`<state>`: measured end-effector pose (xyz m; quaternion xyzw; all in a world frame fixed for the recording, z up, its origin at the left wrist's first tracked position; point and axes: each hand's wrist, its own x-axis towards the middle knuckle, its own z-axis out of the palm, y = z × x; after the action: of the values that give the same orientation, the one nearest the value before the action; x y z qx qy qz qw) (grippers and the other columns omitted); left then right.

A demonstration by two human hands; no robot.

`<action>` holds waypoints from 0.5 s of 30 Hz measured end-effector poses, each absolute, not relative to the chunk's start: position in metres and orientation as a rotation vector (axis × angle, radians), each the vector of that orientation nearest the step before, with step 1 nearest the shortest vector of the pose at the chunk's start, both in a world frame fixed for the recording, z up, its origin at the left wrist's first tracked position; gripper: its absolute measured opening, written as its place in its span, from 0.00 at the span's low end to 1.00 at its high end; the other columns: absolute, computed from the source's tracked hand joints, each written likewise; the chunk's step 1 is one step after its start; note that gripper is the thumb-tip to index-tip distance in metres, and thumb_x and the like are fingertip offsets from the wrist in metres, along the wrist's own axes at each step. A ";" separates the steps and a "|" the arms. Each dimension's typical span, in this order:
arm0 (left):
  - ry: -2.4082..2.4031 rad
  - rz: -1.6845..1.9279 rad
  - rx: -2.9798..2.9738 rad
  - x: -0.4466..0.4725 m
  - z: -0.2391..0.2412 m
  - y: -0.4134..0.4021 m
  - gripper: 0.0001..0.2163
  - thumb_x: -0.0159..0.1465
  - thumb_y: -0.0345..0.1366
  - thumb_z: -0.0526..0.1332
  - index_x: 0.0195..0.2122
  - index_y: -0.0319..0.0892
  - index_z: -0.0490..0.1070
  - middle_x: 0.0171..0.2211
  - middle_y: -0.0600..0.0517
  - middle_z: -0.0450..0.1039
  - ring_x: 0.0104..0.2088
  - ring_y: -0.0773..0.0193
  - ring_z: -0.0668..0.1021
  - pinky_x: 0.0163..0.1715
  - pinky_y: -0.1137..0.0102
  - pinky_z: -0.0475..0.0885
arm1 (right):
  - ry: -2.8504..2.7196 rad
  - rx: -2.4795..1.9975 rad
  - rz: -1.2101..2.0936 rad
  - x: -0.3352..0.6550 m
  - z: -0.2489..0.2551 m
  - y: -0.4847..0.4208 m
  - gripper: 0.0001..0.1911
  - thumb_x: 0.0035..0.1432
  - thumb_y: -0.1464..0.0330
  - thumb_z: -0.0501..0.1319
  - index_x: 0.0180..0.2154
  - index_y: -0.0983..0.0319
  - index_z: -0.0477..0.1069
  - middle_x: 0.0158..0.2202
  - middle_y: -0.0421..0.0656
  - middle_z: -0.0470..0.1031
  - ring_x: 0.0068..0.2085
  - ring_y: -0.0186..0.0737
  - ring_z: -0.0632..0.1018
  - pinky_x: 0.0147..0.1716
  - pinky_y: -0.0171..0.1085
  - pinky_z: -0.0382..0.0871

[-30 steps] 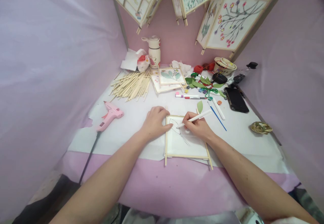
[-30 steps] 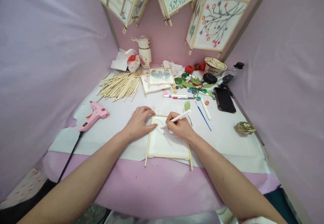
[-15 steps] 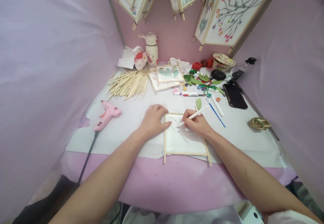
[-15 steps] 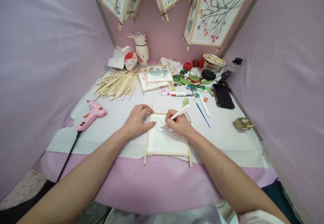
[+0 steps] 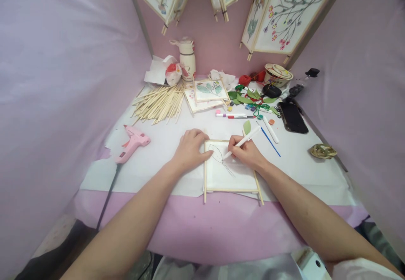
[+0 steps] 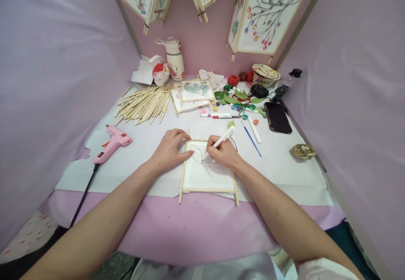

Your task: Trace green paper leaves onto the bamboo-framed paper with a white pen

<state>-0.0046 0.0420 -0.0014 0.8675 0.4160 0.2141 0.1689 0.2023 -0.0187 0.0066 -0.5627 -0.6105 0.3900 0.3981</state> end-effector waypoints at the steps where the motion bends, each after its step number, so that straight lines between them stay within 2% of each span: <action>1: 1.182 0.606 2.468 -0.005 -0.001 0.042 0.16 0.54 0.42 0.64 0.44 0.47 0.70 0.46 0.49 0.66 0.50 0.52 0.67 0.52 0.57 0.63 | -1.540 -1.423 0.989 0.203 0.006 -0.019 0.05 0.46 0.73 0.54 0.21 0.61 0.63 0.17 0.35 0.64 0.22 0.32 0.65 0.23 0.32 0.57; 10: 1.186 0.605 2.476 -0.004 -0.002 0.043 0.16 0.54 0.42 0.65 0.44 0.47 0.70 0.46 0.49 0.66 0.50 0.52 0.66 0.52 0.56 0.63 | -1.578 -1.398 0.962 0.201 0.003 -0.018 0.04 0.45 0.72 0.54 0.21 0.61 0.64 0.18 0.35 0.63 0.23 0.31 0.64 0.23 0.32 0.56; 15: 1.180 0.609 2.476 -0.004 -0.002 0.043 0.16 0.54 0.42 0.65 0.44 0.47 0.70 0.46 0.49 0.66 0.50 0.53 0.67 0.52 0.57 0.63 | -1.565 -1.397 1.036 0.205 0.007 -0.018 0.03 0.43 0.72 0.54 0.20 0.61 0.63 0.16 0.34 0.60 0.21 0.31 0.62 0.21 0.32 0.53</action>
<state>-0.0045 0.0430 -0.0024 0.8691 0.4141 0.2139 0.1654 0.2045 -0.0180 0.0071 -0.5497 -0.6159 0.4076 0.3904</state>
